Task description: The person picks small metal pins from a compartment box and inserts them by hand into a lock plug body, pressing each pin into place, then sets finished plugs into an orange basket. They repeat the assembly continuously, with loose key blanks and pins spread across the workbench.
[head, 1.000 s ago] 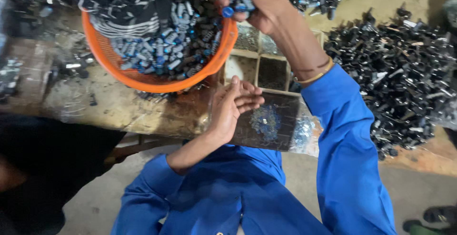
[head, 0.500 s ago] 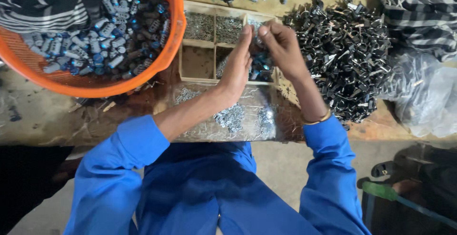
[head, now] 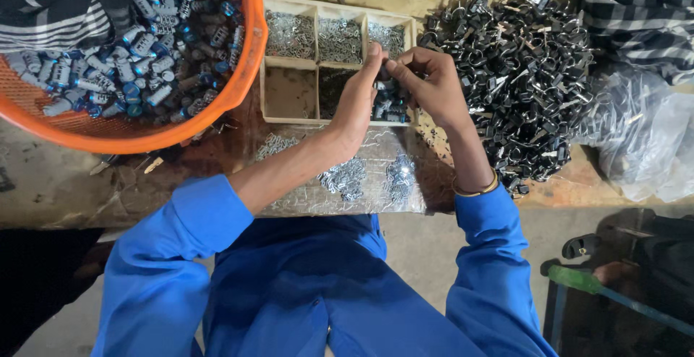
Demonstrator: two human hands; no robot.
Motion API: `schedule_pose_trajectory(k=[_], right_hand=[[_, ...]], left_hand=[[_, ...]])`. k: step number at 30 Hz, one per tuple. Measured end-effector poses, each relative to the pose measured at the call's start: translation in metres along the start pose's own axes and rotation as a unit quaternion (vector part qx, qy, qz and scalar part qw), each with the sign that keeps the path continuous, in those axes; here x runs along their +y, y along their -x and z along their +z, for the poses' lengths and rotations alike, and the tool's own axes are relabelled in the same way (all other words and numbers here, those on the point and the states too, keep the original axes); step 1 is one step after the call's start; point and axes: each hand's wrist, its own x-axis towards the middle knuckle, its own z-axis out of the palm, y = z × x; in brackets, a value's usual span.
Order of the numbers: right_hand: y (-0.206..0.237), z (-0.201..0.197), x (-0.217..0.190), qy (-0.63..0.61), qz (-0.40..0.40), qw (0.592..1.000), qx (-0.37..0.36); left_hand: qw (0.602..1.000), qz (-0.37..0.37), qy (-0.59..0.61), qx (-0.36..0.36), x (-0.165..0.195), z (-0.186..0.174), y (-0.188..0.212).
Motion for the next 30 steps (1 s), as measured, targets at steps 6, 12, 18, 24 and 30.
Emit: schedule_pose_trajectory(k=[6, 12, 18, 24, 30], right_hand=[[0.001, -0.01, 0.003, -0.047, -0.007, 0.999, 0.016], [0.004, -0.012, 0.009, -0.185, 0.017, 0.982, 0.044], [0.004, -0.014, 0.013, -0.306, 0.106, 0.943, 0.07], [0.008, -0.015, 0.025, -0.399, 0.126, 0.907, 0.047], [0.01, -0.018, 0.038, -0.477, 0.112, 0.871, 0.045]], left_hand=[[0.994, 0.024, -0.105, -0.021, 0.013, 0.004, 0.016], [0.977, 0.04, -0.208, -0.035, 0.018, 0.007, 0.023], [0.822, 0.184, -0.528, -0.107, 0.015, 0.005, 0.032], [0.742, 0.286, -0.599, -0.095, 0.011, -0.001, 0.031], [0.761, 0.279, -0.583, -0.063, 0.017, 0.002, 0.029]])
